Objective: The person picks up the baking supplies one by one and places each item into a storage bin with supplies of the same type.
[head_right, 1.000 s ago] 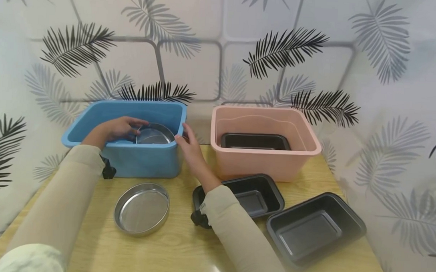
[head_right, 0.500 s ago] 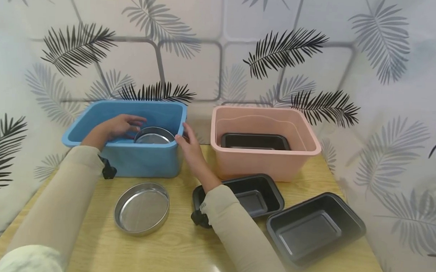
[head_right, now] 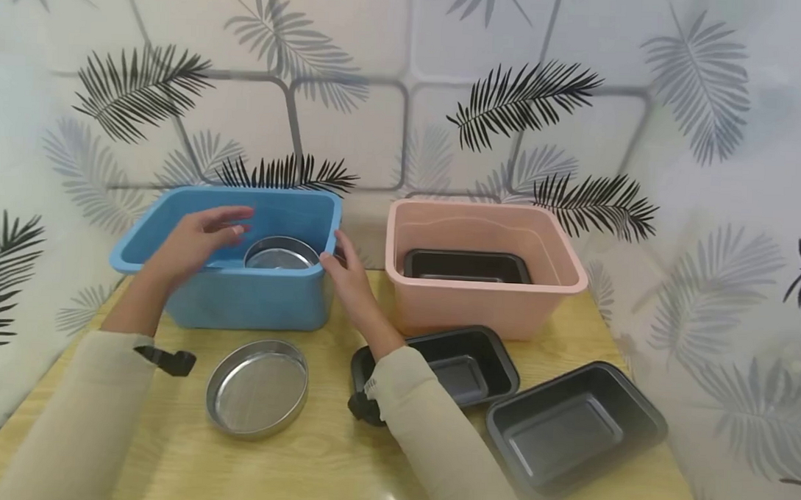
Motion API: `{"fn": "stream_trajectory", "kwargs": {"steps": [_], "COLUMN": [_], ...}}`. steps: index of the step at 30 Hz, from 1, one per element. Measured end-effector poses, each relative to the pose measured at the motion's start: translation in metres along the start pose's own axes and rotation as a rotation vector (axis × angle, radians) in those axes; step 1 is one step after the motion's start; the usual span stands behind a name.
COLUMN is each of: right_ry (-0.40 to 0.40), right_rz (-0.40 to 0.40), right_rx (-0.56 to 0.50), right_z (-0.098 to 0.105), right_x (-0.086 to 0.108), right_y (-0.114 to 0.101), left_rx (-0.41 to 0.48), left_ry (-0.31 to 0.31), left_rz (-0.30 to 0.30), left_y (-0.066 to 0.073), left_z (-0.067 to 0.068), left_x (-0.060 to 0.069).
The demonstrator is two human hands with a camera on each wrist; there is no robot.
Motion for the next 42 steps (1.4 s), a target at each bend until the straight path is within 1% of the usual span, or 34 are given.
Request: {"fn": "stream_trajectory", "kwargs": {"steps": [3,6,9,11,13,15,17,19,22,26,29,32,35,38,42], "right_ry": [-0.002,-0.008,-0.011,-0.009,-0.005,-0.002,-0.001,-0.004,-0.005,-0.005,-0.007,-0.007,-0.008,-0.011,0.002], "right_rz": [0.001,0.002,0.002,-0.002,-0.008,-0.015,-0.018,-0.02,-0.014,-0.007,-0.007,-0.002,0.003,0.001,-0.007], "right_rx": [0.002,0.014,0.025,0.033,0.04,0.044,0.044,0.041,0.034,0.03,0.031,0.03,0.027,0.015,0.01], "right_z": [0.0,-0.001,0.0,0.001,0.002,0.002,0.002,0.001,0.001,0.001,0.001,0.001,0.0,-0.001,-0.001], "right_x": [0.0,0.0,0.001,0.002,0.002,0.003,0.004,0.004,0.004,0.003,0.001,0.001,0.0,-0.001,0.001], "right_y": [-0.001,-0.001,-0.001,-0.002,-0.002,-0.002,-0.002,-0.001,-0.001,-0.001,-0.001,-0.002,-0.003,-0.002,0.0], "left_rx": [0.021,0.04,0.047,0.027,0.015,-0.01,-0.033,-0.039,-0.031,0.037,0.079,0.085,0.09,0.074,0.088], "left_ry": [0.049,0.092,0.109,0.114,0.122,0.133,0.144,0.143,0.109,0.043,0.007,-0.012,-0.022,-0.034,-0.093], "left_rz": [-0.038,-0.064,-0.074,-0.075,-0.042,0.008,0.072,0.126,0.187,0.194,0.169,0.156,0.157,0.179,0.238], "left_y": [0.006,0.004,-0.006,-0.016,-0.03,-0.045,-0.059,-0.072,-0.088,-0.1,-0.105,-0.107,-0.106,-0.107,-0.113], "left_z": [-0.008,-0.014,-0.022,-0.027,-0.032,-0.037,-0.043,-0.051,-0.064,-0.08,-0.089,-0.095,-0.097,-0.1,-0.108], "left_x": [0.035,0.072,0.107,0.126,0.142,0.157,0.169,0.178,0.185,0.184,0.179,0.173,0.17,0.17,0.171]}}
Point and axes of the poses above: each hand's wrist, its own x-axis away from the middle knuckle, its own z-axis out of the back of the hand, y = z × x, the point moved 7 cm from there along -x, towards the middle knuckle, and after that the axes turned 8 degrees about -y, right-handed, at the moved point
